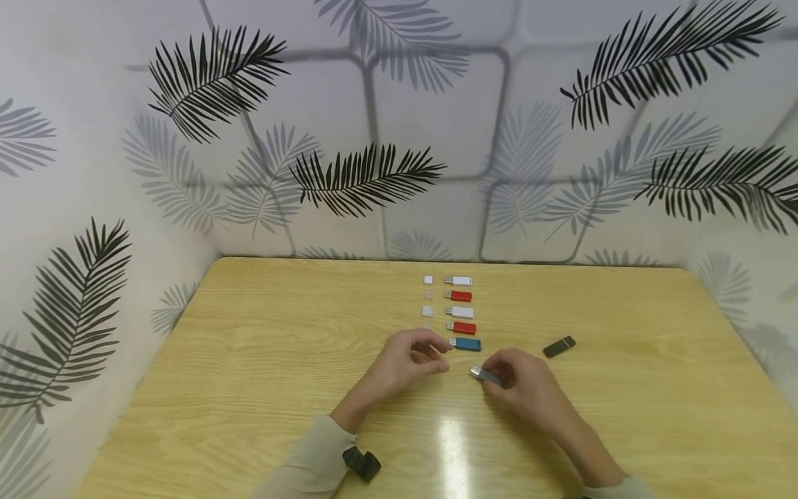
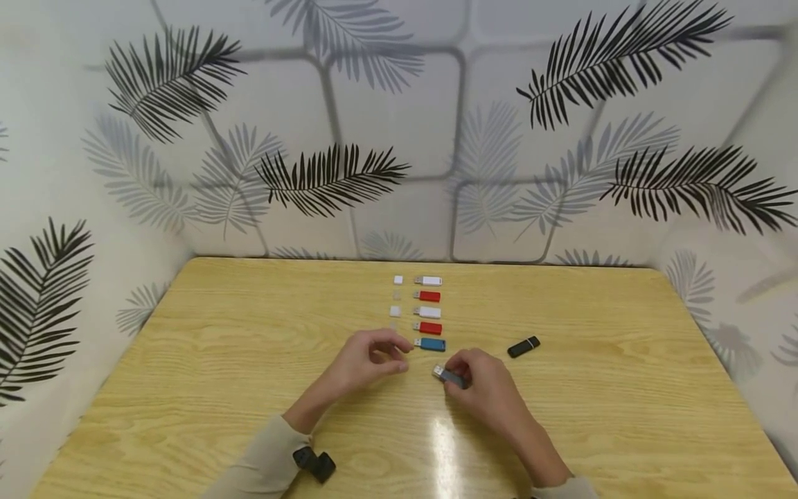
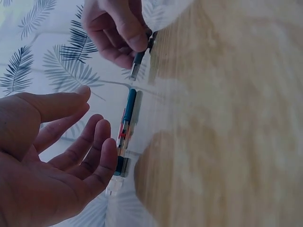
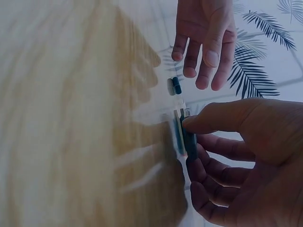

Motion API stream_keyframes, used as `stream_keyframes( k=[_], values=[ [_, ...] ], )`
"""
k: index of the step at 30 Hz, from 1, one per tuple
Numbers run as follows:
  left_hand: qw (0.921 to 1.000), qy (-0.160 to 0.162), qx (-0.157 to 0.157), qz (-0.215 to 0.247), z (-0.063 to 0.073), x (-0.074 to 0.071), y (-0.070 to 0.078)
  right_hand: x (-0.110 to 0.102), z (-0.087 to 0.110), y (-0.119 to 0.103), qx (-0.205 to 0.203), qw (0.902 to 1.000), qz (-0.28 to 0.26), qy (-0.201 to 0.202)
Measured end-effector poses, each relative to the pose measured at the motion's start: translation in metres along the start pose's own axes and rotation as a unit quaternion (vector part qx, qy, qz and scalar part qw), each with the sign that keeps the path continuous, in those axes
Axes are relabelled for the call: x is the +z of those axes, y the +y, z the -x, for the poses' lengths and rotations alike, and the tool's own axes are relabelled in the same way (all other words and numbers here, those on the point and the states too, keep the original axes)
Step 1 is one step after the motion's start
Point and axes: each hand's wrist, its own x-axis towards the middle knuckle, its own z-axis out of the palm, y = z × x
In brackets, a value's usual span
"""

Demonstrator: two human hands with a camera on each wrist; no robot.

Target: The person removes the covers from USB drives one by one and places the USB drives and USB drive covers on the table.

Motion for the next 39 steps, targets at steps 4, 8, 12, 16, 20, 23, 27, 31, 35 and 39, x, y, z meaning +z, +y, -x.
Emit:
stream_keyframes(
  k=[4,8,12,16,20,23,27,31,35,39],
  values=[
    [0.9997,-0.008,-0.008,0.023,0.000,0.005,0.000,0.001,-0.001,-0.005,-0.023,0.9997,-0.004,0.005],
    [0.9994,-0.010,-0.008,0.033,-0.001,0.010,0.000,0.002,-0.001,-0.010,-0.055,0.9983,-0.016,0.010],
    [0.9991,-0.012,-0.013,0.039,-0.002,0.013,0.002,0.000,-0.001,-0.014,-0.064,0.9977,-0.014,0.013],
    [0.9986,-0.023,-0.020,0.042,-0.002,0.015,0.003,-0.002,0.001,-0.019,-0.072,0.9972,-0.008,0.018],
    [0.9991,-0.026,-0.012,0.032,0.000,0.014,0.003,-0.004,0.002,-0.025,-0.085,0.9961,-0.005,0.022],
    [0.9995,-0.020,-0.005,0.023,0.001,0.011,0.004,-0.004,0.000,-0.028,-0.098,0.9950,-0.004,0.019],
    [0.9995,-0.020,0.003,0.023,0.002,0.006,0.006,-0.004,-0.004,-0.032,-0.122,0.9924,-0.004,0.018],
    [0.9993,-0.031,0.007,0.022,0.003,0.001,0.006,-0.004,-0.006,-0.033,-0.141,0.9898,-0.011,0.017],
    [0.9992,-0.035,0.007,0.018,0.003,-0.005,0.007,-0.006,-0.010,-0.035,-0.150,0.9885,-0.017,0.008],
    [0.9996,-0.019,0.015,0.013,0.002,-0.010,0.009,-0.010,-0.015,-0.038,-0.159,0.9871,-0.019,0.006]
  ],
)
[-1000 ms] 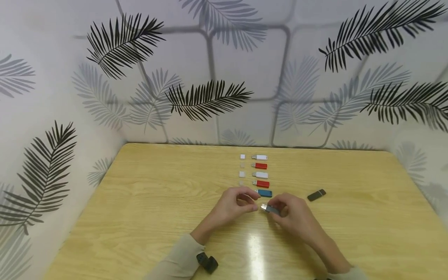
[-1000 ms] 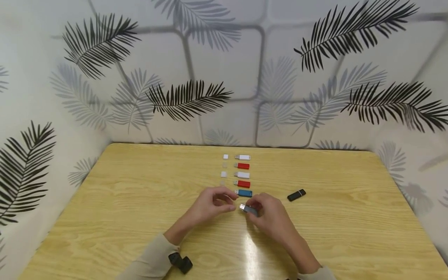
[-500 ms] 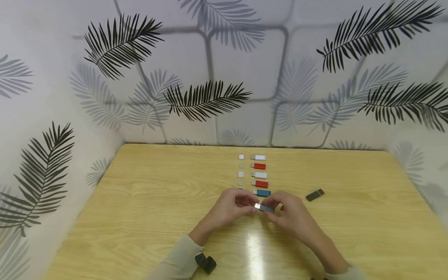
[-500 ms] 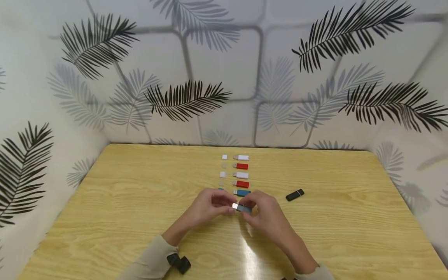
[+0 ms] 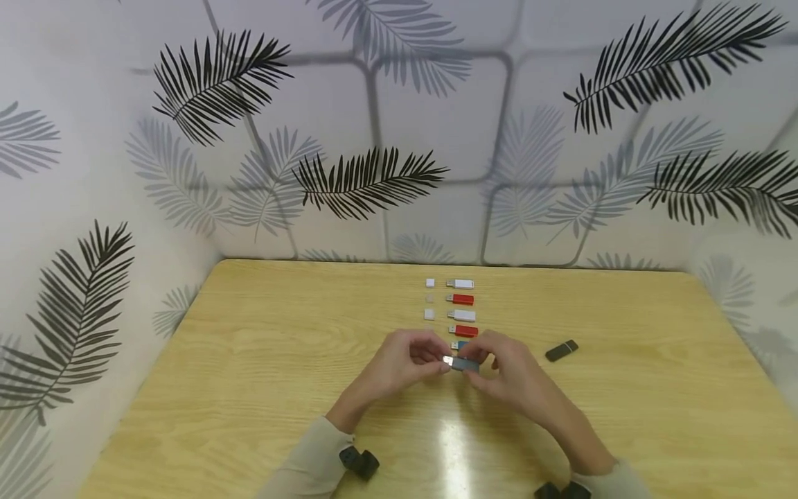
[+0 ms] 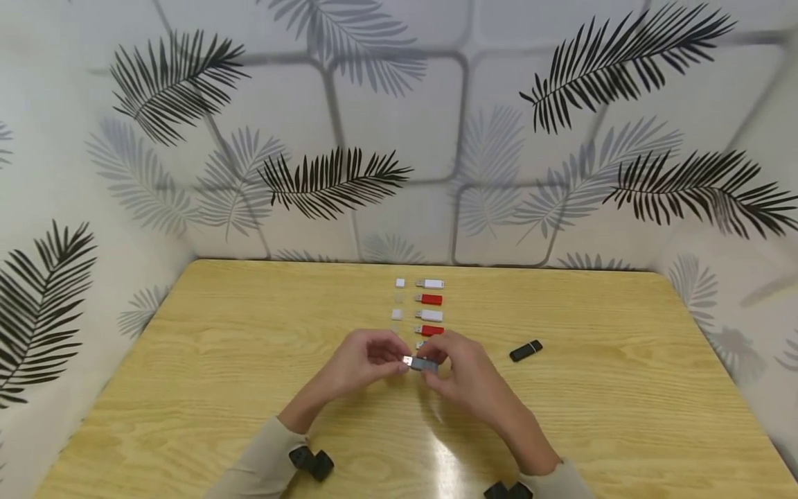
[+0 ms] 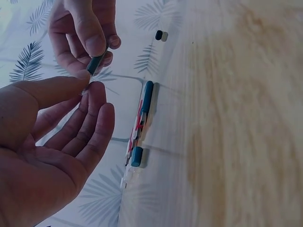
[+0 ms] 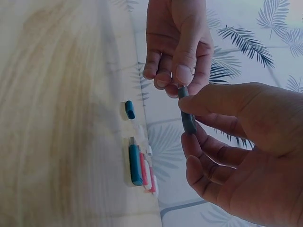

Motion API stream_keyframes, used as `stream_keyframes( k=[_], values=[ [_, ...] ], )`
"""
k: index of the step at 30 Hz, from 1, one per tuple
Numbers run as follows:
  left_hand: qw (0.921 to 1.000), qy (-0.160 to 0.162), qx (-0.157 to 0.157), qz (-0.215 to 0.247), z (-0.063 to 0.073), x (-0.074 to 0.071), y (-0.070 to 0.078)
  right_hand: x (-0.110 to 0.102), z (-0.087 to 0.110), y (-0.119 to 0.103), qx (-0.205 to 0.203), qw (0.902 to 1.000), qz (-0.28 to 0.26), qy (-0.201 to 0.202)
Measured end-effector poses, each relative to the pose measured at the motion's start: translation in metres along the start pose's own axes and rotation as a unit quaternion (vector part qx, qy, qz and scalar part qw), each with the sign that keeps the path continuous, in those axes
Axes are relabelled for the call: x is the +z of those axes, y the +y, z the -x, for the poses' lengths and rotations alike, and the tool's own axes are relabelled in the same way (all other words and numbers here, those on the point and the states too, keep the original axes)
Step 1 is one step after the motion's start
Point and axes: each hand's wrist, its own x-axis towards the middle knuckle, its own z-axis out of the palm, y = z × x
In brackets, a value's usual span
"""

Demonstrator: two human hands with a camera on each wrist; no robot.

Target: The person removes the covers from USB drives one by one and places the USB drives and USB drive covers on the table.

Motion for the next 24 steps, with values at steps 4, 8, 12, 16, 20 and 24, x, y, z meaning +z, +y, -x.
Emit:
stream_keyframes(
  k=[4,8,12,16,20,24],
  values=[
    [0.9997,0.023,0.007,-0.001,0.000,-0.002,0.000,-0.003,-0.004,0.000,-0.015,0.9998,-0.004,0.008],
    [0.9994,0.032,0.014,0.005,0.000,-0.002,0.002,-0.005,-0.006,0.001,-0.030,0.9994,-0.007,0.016],
    [0.9992,0.033,0.023,-0.002,-0.001,-0.003,0.006,-0.007,-0.006,0.001,-0.045,0.9987,-0.006,0.024],
    [0.9988,0.034,0.031,-0.013,-0.001,-0.004,0.010,-0.007,-0.006,0.003,-0.058,0.9980,-0.007,0.025],
    [0.9988,0.031,0.032,-0.019,-0.001,-0.003,0.011,-0.007,-0.004,0.005,-0.067,0.9974,-0.012,0.024],
    [0.9989,0.026,0.030,-0.024,0.000,-0.002,0.010,-0.007,-0.002,0.007,-0.077,0.9965,-0.014,0.029]
  ],
)
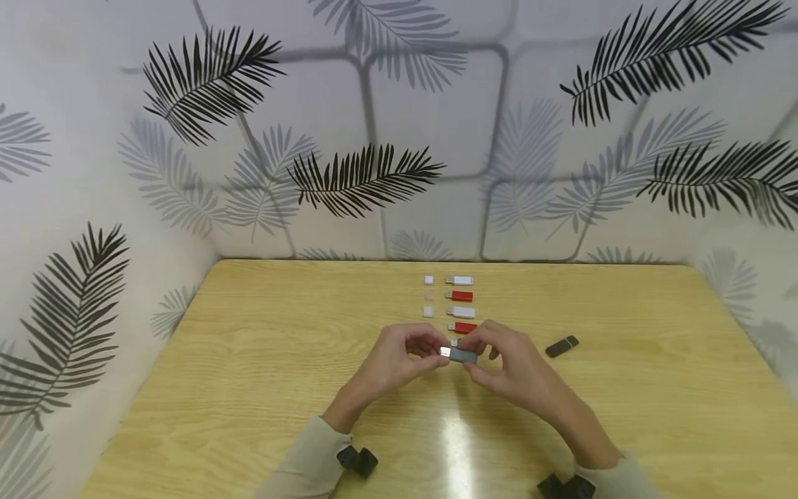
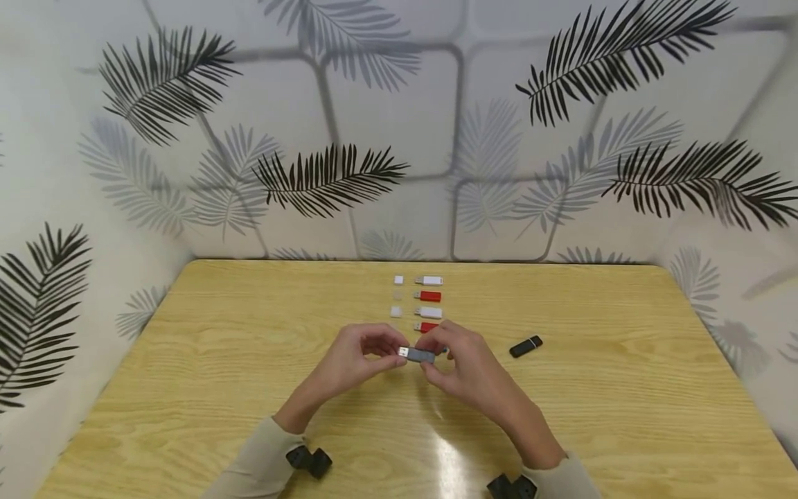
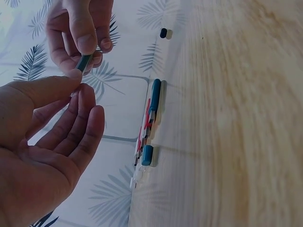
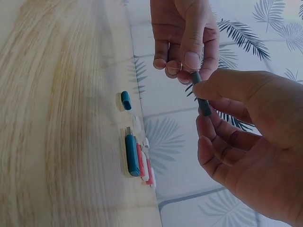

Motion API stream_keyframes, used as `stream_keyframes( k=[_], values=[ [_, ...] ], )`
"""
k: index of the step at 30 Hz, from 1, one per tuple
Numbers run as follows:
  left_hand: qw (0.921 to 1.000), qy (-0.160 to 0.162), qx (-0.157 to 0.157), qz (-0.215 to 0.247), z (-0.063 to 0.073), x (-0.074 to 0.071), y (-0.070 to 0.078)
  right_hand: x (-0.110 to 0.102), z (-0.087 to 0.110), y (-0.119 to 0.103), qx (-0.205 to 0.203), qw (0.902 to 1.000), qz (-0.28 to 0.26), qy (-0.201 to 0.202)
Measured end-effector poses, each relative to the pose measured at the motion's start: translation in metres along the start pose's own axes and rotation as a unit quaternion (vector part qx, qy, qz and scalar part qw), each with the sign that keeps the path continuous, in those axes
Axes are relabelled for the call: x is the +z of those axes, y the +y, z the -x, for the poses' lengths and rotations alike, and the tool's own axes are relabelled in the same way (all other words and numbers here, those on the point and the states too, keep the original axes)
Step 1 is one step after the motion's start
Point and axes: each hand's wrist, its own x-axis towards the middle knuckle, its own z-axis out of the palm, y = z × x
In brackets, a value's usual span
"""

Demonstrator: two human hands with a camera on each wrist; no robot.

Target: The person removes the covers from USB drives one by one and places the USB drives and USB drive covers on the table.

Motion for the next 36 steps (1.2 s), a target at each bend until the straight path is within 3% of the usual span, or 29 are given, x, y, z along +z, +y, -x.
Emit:
stream_keyframes(
  k=[9,29,36],
  values=[
    [0.9996,0.010,0.025,-0.003,0.001,0.002,0.002,-0.002,0.002,0.004,-0.051,0.9984,-0.017,0.020],
    [0.9980,0.008,0.060,0.016,0.003,0.001,0.014,-0.017,0.002,-0.006,-0.096,0.9946,-0.031,0.026],
    [0.9980,0.003,0.059,0.023,0.004,-0.001,0.016,-0.021,0.003,-0.009,-0.107,0.9934,-0.032,0.027]
  ],
)
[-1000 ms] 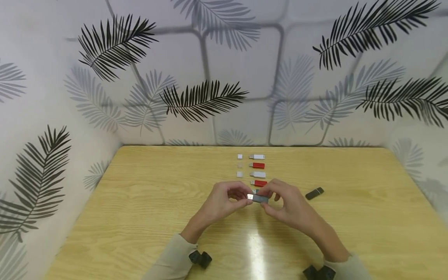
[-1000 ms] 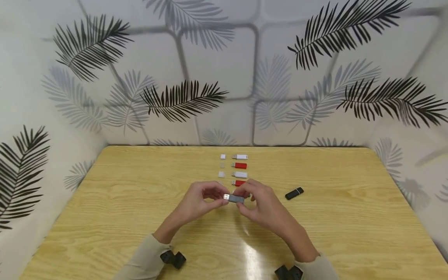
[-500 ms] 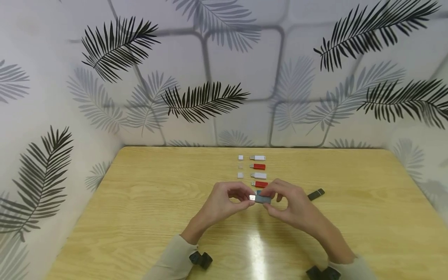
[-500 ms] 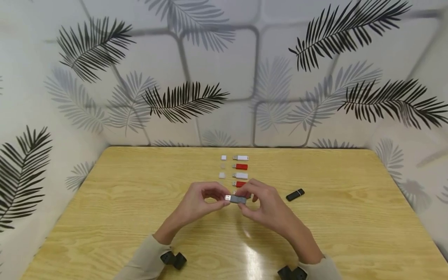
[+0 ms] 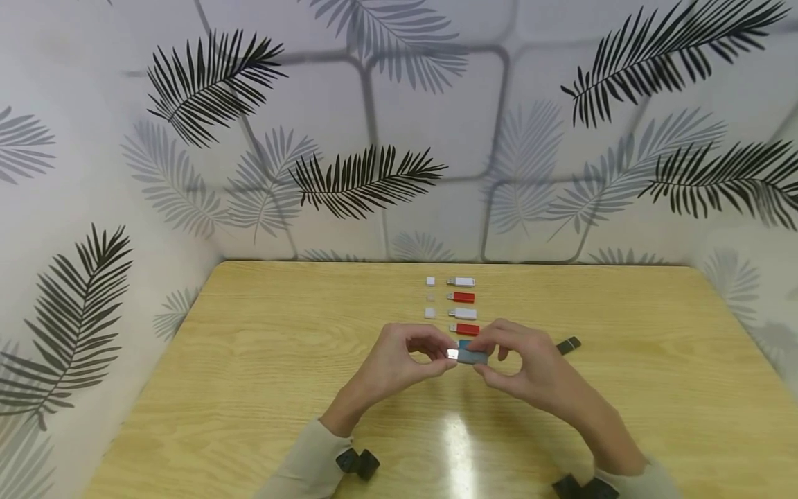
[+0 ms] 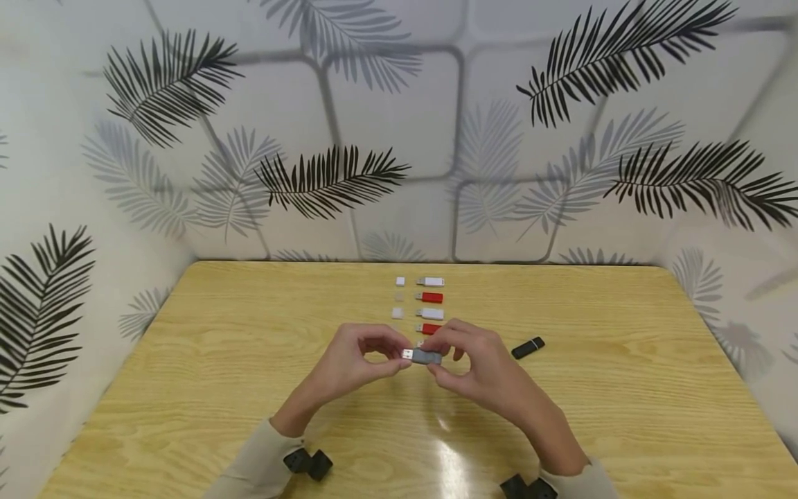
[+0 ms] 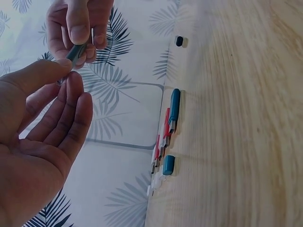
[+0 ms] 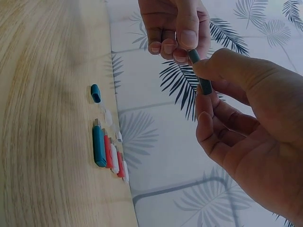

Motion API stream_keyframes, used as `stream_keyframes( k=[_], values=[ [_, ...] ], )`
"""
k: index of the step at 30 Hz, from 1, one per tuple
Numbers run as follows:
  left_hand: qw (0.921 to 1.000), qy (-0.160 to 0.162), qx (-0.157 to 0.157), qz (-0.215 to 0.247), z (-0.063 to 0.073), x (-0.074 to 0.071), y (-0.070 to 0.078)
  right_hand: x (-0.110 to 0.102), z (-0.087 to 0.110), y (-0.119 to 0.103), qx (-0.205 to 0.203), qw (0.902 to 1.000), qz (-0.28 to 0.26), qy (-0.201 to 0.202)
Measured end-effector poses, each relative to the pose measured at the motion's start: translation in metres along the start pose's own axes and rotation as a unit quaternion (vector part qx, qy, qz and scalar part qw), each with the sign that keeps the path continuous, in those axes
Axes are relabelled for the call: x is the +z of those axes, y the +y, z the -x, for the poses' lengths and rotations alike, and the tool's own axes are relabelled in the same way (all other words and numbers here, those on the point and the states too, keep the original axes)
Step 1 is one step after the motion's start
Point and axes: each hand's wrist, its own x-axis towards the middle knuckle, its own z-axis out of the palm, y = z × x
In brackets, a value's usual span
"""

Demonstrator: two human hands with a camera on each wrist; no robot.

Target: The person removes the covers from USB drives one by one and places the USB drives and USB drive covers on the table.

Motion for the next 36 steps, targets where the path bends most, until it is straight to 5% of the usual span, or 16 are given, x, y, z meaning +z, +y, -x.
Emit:
stream_keyframes(
  k=[20,30,36],
  values=[
    [0.9996,-0.012,0.014,0.022,-0.001,0.003,0.001,-0.009,0.002,0.001,-0.004,0.9997,-0.017,-0.016],
    [0.9982,0.048,0.012,0.035,0.004,-0.028,0.003,-0.040,0.011,0.003,0.011,0.9981,0.058,0.020],
    [0.9981,0.052,-0.002,0.034,0.002,-0.029,0.001,-0.041,0.008,0.005,0.003,0.9984,0.053,0.020]
  ],
)
